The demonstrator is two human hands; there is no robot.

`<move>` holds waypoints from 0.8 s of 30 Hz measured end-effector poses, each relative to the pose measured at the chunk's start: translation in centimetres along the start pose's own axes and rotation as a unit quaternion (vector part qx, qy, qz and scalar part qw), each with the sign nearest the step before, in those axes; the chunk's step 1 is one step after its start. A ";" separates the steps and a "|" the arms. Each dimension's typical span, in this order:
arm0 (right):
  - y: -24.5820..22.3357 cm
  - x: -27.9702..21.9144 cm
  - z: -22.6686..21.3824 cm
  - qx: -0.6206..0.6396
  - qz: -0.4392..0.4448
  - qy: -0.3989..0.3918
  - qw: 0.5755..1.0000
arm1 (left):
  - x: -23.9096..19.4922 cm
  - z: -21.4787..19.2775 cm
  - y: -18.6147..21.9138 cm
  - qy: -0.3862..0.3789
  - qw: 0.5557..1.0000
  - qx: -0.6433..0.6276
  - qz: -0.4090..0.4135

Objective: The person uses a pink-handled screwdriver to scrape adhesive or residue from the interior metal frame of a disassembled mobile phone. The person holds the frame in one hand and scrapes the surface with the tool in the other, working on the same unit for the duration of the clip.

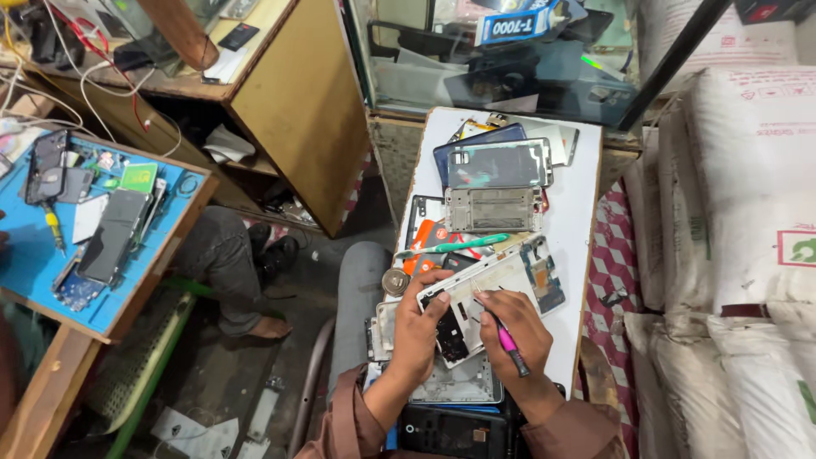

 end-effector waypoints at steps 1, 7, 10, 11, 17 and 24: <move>-0.1 0.0 -0.1 0.002 -0.003 -0.001 1.000 | -0.1 0.0 0.2 0.000 1.000 -0.006 -0.004; 0.0 0.1 0.1 0.007 0.000 0.000 1.000 | -0.5 0.2 0.1 0.000 0.998 -0.054 -0.022; 0.1 0.0 0.2 0.008 0.006 -0.006 1.000 | -0.2 0.1 -0.3 0.001 1.000 -0.029 -0.007; 0.2 0.0 0.2 0.011 0.009 -0.007 1.000 | -0.1 0.1 -0.3 0.001 1.000 -0.004 0.011; 0.6 -0.2 0.1 0.045 0.012 -0.008 0.999 | -0.1 0.2 -0.7 -0.043 0.999 0.008 0.024; 1.4 -0.4 0.1 0.066 0.023 -0.014 0.997 | 0.1 -0.2 -0.1 -0.034 0.996 0.067 0.047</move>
Point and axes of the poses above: each hand's wrist, its own x-axis towards the middle knuckle, its own z-axis out of the palm, y = z × x, the point moved 6 cm from there along x, towards the middle knuckle, and after that the axes turned 1 degree about -x, right-handed, at the moved point
